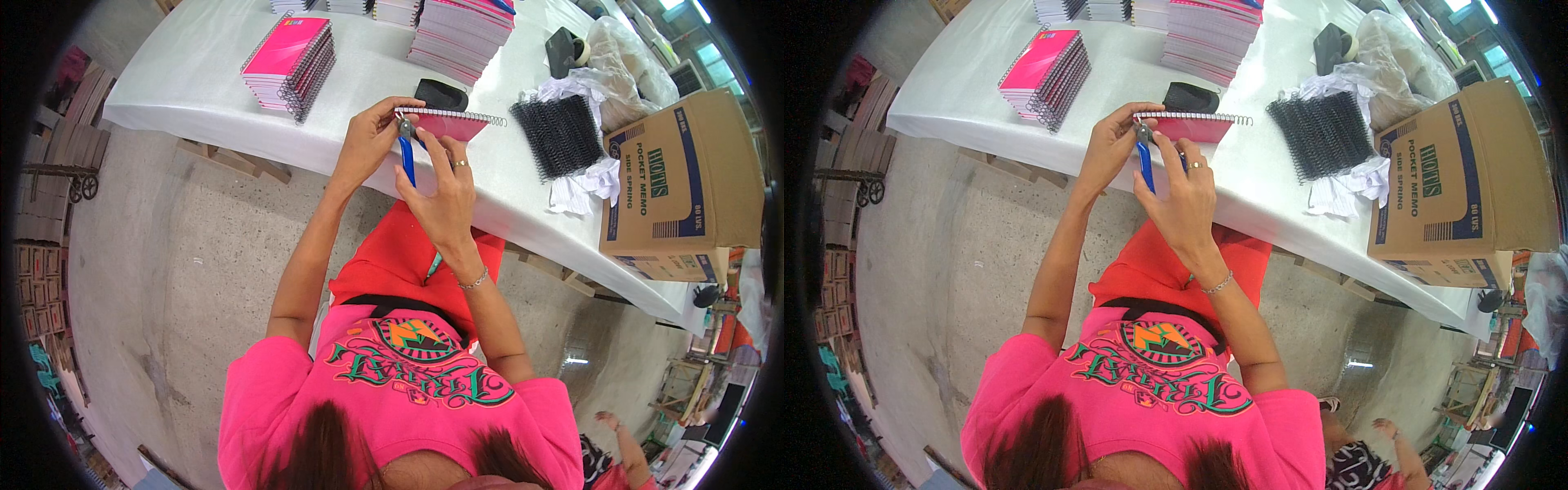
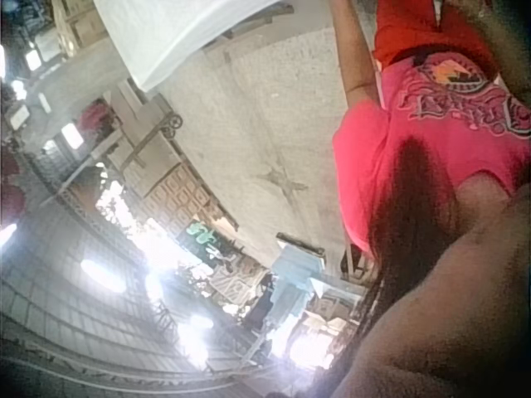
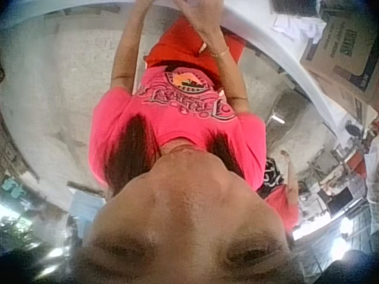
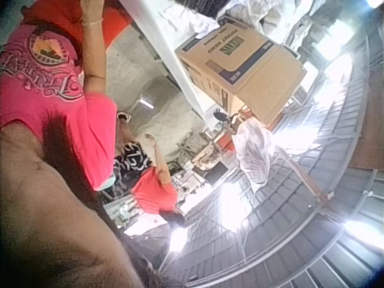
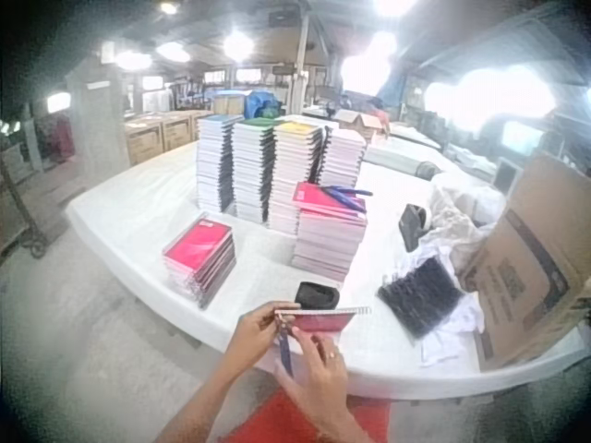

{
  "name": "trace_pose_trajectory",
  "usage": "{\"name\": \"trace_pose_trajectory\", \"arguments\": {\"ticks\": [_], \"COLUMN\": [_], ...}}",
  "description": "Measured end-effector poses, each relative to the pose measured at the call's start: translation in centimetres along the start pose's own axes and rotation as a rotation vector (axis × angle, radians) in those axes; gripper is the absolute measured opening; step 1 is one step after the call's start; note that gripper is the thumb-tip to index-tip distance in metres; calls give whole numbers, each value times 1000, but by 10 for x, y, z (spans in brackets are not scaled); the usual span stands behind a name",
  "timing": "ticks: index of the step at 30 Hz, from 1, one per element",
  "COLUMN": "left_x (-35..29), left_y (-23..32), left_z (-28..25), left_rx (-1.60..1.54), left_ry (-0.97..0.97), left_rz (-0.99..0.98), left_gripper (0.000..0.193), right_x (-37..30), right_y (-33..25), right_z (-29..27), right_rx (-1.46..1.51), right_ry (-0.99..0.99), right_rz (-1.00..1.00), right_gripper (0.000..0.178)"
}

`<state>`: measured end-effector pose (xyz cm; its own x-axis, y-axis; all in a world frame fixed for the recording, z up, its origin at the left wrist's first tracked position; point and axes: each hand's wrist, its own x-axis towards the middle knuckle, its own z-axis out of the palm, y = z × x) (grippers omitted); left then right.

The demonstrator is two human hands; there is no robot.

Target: The person repeatedly picks up pink spiral-bound notebooks, inserts black spiral bindings using pliers, and stacks the finished notebooks on a white table. The process is continuous and repetitive, with the person handling each notebook individually.

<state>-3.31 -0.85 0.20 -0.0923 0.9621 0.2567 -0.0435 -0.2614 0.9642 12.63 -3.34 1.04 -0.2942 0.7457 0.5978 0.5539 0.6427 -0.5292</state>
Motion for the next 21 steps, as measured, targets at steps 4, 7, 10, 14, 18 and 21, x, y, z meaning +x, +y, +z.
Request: {"name": "trace_pose_trajectory", "arguments": {"ticks": [4,7,10,14,18,21], "left_x": [-1,-2,-6,-9,-11,-11], "left_y": [-1,-2,-3,-9,12,37], "left_z": [1,3,10,22,23,15], "left_rx": [10,41,156,196,195,171], "left_ry": [21,56,129,244,236,306], "left_rz": [14,33,92,153,40,30], "left_gripper": [31,30,32,33,27,31], "right_x": [0,0,3,29,24,30], "right_y": [0,-6,-11,-4,12,52], "right_z": [2,-1,-6,-29,-46,-64], "right_rx": [15,42,680,1586,944,570], "right_ry": [16,-27,-248,-543,-532,-405], "right_rz": [-6,26,465,870,615,377], "right_gripper": [58,51,43,37,34,36]}}
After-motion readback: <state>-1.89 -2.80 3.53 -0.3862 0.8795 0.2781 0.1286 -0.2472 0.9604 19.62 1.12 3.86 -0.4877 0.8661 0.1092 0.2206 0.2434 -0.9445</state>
